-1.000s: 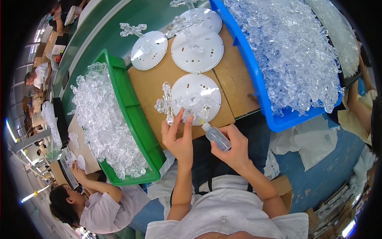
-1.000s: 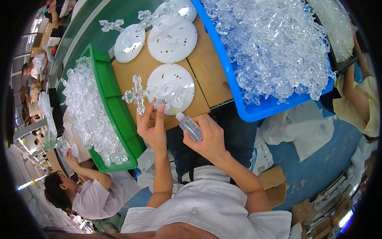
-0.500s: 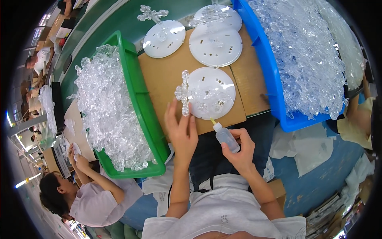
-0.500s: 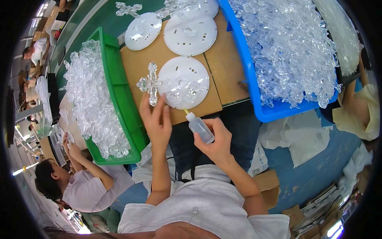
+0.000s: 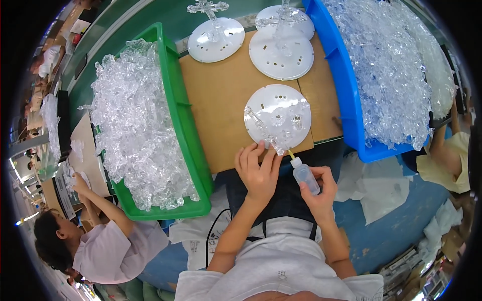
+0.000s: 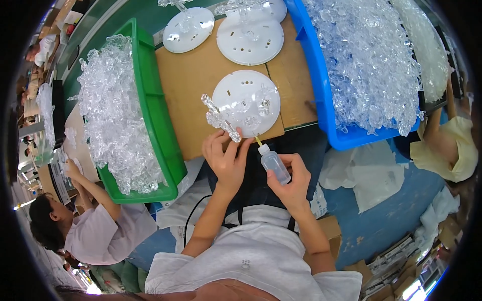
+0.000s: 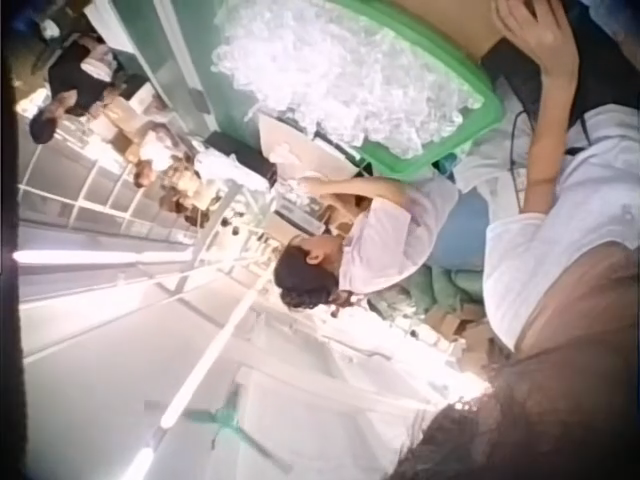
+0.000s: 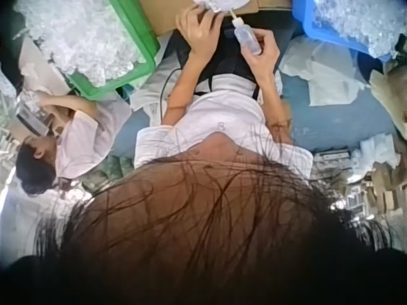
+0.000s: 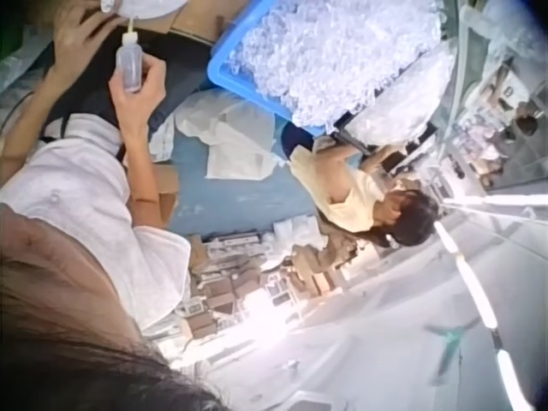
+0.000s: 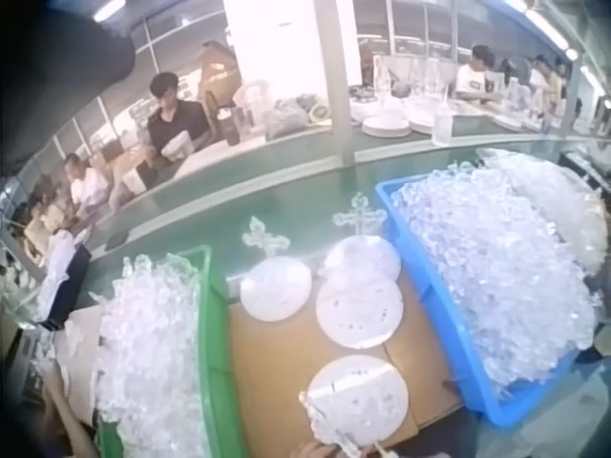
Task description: Gluing decorative plastic components onto circular white bases on an assembly line.
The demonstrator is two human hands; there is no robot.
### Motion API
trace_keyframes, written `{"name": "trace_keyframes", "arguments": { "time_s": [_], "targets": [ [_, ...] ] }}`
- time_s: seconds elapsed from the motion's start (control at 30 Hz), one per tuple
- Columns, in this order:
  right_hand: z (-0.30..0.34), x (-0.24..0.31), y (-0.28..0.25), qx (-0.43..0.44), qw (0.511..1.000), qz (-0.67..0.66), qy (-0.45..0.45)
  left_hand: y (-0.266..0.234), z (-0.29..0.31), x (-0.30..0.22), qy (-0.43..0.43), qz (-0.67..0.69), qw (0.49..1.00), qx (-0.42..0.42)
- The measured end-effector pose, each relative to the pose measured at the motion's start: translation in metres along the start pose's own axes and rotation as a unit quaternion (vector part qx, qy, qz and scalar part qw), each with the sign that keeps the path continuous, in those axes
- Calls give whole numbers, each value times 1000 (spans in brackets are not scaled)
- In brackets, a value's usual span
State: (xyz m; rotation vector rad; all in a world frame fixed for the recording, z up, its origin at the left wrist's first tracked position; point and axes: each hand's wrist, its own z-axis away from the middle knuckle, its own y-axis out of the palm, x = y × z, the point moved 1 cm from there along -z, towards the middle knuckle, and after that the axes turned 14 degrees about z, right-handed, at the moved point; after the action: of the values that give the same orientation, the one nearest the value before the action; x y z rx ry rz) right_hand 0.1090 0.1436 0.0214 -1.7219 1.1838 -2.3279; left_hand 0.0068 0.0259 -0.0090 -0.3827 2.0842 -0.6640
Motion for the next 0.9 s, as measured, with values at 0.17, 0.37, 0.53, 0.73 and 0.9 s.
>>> {"name": "trace_keyframes", "arguments": {
  "time_s": [0.17, 0.37, 0.53, 0.73, 0.9],
  "targets": [
    [1, -2, 3, 8, 1000, 16, -6, -1, -5, 0, 32, -4, 999, -6],
    [1, 2, 7, -1, 1000, 10, 9, -2, -4, 2, 27, 10, 1000, 3],
    [2, 5, 9, -5, 1000, -2, 28, -4, -3, 3, 23, 17, 1000, 12],
    [4, 4, 12, -10, 1000, -2, 22, -3, -2, 4, 19, 22, 999, 12],
    [3, 3, 11, -9, 1000, -6, 29, -4, -3, 3, 18, 17, 1000, 16]
  ]
}}
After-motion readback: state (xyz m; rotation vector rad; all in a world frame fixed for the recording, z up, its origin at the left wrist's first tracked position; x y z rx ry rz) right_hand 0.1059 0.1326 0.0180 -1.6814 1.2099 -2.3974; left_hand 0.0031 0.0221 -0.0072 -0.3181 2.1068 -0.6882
